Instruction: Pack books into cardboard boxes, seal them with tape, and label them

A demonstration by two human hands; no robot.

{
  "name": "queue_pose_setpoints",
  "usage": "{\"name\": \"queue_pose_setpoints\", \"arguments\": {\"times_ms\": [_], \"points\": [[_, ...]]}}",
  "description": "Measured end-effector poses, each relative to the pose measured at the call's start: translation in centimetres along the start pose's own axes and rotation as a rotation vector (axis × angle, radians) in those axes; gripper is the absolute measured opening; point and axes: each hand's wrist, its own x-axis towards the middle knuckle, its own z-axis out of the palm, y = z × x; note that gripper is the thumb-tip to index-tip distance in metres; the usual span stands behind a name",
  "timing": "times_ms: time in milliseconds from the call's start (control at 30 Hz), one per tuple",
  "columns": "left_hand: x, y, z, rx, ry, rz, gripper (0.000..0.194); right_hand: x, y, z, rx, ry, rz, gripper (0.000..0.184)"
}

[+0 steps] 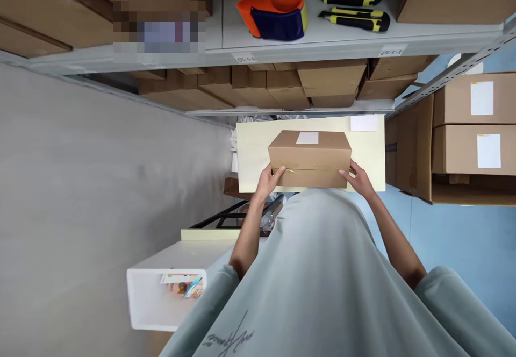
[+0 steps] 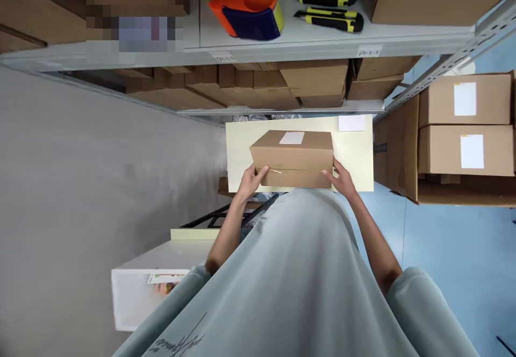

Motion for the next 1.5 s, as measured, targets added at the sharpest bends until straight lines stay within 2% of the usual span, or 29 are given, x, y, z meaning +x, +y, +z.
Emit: {"name": "queue_pose_setpoints", "arguments": {"times_ms": [67, 167, 267, 400, 533, 633, 700, 800, 867, 967, 1067, 1167, 1233, 1367, 1500], "points": [[-0.9, -0.9, 0.4, -0.002, -0.014, 0.009, 0.055, -0.5, 0.7, -0.3, -0.067, 0.062, -0.064, 0.069], [-1.5, -2.5, 1.2, 0.116, -0.012, -0.067, 0.049, -0.7, 1.6, 0.1, -0.129, 0.136, -0.103, 0.056], [-1.8, -4.0, 1.8, 0.235, -0.012, -0.131, 0.041, -0.8, 2.6, 1.0, -0.16, 0.196, -0.095, 0.055], [-2.1, -5.6, 2.7, 0.26, 0.003, -0.156, 0.042, -1.3, 4.2, 2.2, -0.208, 0.249, -0.048, 0.058], [-1.9, -6.3, 3.7, 0.218, -0.016, -0.145, 0.044, -1.4, 5.6, 3.3, -0.268, 0.298, 0.045, 0.058], [-1.6, -6.3, 4.0, 0.188, -0.043, -0.121, 0.053, -1.2, 6.1, 3.9, -0.326, 0.308, 0.047, 0.056], [-1.5, -6.3, 3.7, 0.179, -0.093, -0.102, 0.059, -1.3, 6.3, 4.0, -0.426, 0.293, 0.046, 0.057], [-1.4, -6.6, 2.1, 0.184, -0.144, -0.099, 0.069, -1.6, 6.5, 3.1, -0.666, 0.207, 0.051, 0.067], [-1.1, -7.0, 0.5, 0.192, -0.073, -0.109, 0.072, -1.8, 6.7, 1.8, -0.798, 0.158, 0.016, 0.07], [0.2, -6.6, -1.6, 0.203, 0.106, -0.083, 0.067, -1.3, 7.1, -1.2, -0.909, 0.177, -0.036, 0.063], [2.0, -4.1, -2.1, 0.215, 0.194, 0.031, 0.063, 0.4, 7.3, -4.3, -0.973, 0.228, -0.064, 0.059], [4.0, 0.3, -0.2, 0.22, 0.178, 0.135, 0.062, 3.3, 6.7, -7.1, -1.023, 0.26, -0.101, 0.057], [5.4, 3.7, 2.1, 0.203, 0.117, 0.191, 0.062, 5.7, 6.0, -8.7, -1.049, 0.266, -0.12, 0.056], [7.3, 10.1, 8.2, 0.23, -0.039, 0.316, 0.06, 10.9, 4.2, -11.6, -1.09, 0.246, -0.113, 0.058], [7.6, 14.7, 13.7, 0.308, -0.188, 0.407, 0.056, 15.8, 3.1, -13.7, -1.16, 0.159, -0.085, 0.064]]}}
